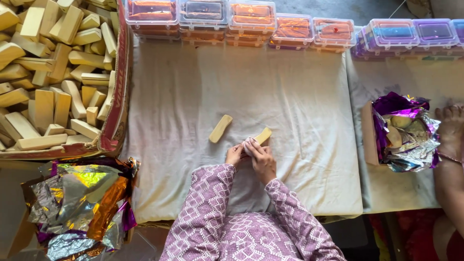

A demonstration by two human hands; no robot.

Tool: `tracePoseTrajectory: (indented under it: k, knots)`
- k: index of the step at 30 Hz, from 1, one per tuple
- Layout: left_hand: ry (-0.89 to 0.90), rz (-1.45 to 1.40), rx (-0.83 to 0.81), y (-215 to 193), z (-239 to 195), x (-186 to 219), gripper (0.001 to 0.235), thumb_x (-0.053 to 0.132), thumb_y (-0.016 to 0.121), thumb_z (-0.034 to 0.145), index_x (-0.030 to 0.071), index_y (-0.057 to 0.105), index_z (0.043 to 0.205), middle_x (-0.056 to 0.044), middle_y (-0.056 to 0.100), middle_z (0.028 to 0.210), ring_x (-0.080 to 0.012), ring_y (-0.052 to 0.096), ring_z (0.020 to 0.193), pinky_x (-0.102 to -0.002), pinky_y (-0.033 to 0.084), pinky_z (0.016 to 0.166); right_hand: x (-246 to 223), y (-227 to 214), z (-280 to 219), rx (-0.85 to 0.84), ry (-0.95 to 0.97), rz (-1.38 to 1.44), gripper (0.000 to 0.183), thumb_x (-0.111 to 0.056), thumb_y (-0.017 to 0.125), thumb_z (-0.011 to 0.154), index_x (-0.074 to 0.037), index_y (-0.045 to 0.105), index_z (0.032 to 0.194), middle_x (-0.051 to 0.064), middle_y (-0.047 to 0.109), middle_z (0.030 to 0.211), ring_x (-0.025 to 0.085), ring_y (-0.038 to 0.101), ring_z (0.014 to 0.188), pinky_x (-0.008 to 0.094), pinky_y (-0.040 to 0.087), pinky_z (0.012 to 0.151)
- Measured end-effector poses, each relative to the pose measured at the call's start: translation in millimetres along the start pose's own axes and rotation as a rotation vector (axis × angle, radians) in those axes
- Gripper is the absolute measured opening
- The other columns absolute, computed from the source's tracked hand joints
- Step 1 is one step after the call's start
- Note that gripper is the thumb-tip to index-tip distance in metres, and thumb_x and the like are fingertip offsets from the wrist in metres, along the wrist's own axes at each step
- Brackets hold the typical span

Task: Wrapping small wooden rectangular blocks in foil and paper packaging.

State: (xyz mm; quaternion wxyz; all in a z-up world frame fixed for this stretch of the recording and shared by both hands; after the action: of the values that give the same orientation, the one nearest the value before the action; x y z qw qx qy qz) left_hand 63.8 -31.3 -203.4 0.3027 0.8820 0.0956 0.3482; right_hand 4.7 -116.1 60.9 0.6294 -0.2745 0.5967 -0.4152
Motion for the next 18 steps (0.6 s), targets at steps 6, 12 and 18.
tracePoseTrajectory:
  k: [6, 12, 18]
  knots:
    - [-0.052, 0.008, 0.056, 28.9, -33.3, 28.2, 0.044, 0.043, 0.059, 0.102, 0.005, 0.07, 0.119, -0.005, 0.074, 0.101, -0.0146, 0.072, 0.083, -0.031, 0.063, 0.075, 40.1, -21.7, 29.0, 0.111, 0.073, -0.058, 0.05, -0.01, 0.069, 0.089, -0.029, 0.068, 0.135, -0.008, 0.064, 0.144, 0.026, 0.062, 0.097, 0.033, 0.056, 0.091]
    - [-0.02, 0.131, 0.078, 32.1, -37.9, 34.0, 0.045, 0.037, 0.074, 0.095, 0.001, 0.071, 0.122, -0.006, 0.074, 0.101, -0.0153, 0.07, 0.083, -0.031, 0.06, 0.076, 85.7, -16.5, 40.1, 0.162, 0.154, 0.059, 0.053, -0.004, 0.064, 0.087, -0.02, 0.068, 0.137, 0.001, 0.067, 0.139, 0.027, 0.064, 0.115, 0.037, 0.051, 0.101]
    - [0.231, 0.542, 0.143, 82.0, -102.0, 90.9, 0.045, 0.029, 0.08, 0.088, 0.013, 0.073, 0.129, -0.005, 0.077, 0.108, -0.0142, 0.073, 0.095, -0.027, 0.059, 0.083, 118.6, -26.0, 37.0, 0.172, 0.391, 0.52, 0.048, -0.003, 0.058, 0.087, -0.014, 0.07, 0.133, 0.011, 0.068, 0.134, 0.025, 0.068, 0.119, 0.033, 0.051, 0.101]
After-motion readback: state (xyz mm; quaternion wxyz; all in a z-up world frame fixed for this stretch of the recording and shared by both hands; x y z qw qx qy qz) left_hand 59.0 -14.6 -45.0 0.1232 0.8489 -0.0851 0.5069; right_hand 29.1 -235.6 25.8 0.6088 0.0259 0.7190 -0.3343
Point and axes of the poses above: each hand's wrist, its own z-axis towards the middle knuckle, its own y-axis out of the palm, x = y × z, the point moved 5 cm from there along z, towards the middle knuckle
